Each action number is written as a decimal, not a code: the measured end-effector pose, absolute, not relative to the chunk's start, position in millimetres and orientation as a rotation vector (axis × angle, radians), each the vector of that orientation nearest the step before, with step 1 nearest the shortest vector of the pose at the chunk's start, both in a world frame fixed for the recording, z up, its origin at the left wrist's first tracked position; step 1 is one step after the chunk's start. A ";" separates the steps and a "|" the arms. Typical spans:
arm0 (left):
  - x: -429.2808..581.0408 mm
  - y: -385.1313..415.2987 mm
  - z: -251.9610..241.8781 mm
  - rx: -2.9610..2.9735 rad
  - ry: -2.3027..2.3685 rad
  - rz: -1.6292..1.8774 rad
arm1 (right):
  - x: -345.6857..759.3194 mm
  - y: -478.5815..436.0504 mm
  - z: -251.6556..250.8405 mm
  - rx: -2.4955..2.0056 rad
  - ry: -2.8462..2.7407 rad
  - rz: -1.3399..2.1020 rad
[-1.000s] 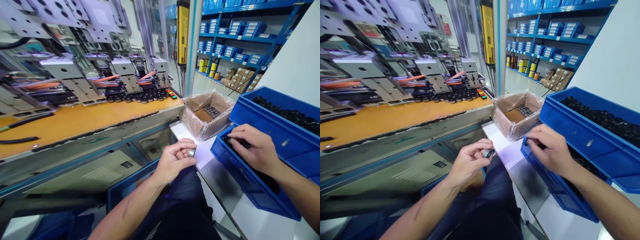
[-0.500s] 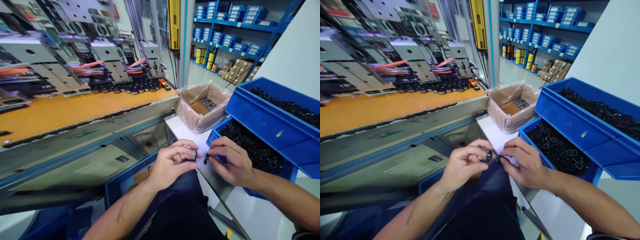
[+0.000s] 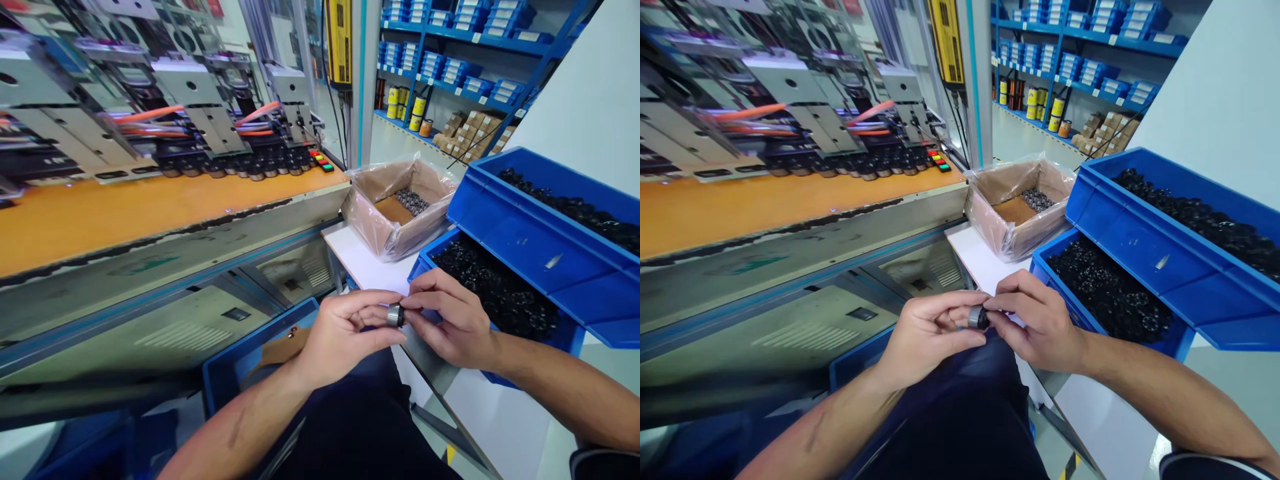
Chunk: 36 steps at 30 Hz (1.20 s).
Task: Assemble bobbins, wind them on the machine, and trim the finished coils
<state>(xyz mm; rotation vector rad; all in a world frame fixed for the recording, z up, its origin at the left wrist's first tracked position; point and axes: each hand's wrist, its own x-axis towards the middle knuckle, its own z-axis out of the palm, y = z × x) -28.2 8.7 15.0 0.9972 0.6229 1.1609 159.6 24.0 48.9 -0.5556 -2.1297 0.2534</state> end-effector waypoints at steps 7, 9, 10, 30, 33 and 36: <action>-29.2 8.2 14.3 1.027 0.699 1.211 | 163.1 24.2 48.4 -0.483 -2.223 0.231; -29.7 8.7 15.7 1.030 0.696 1.230 | 163.7 24.2 46.6 -0.492 -2.244 0.095; -29.9 8.9 16.4 1.023 0.691 1.233 | 163.8 24.2 45.9 -0.491 -2.248 0.028; -32.6 9.3 22.6 1.011 0.646 1.170 | 165.0 25.4 45.1 -0.426 -2.274 -0.114; -32.9 9.6 23.6 0.998 0.621 1.164 | 164.5 24.7 45.5 -0.448 -2.258 -0.098; -27.5 6.7 21.9 0.991 0.607 1.182 | 165.2 24.6 45.3 -0.411 -2.287 -0.151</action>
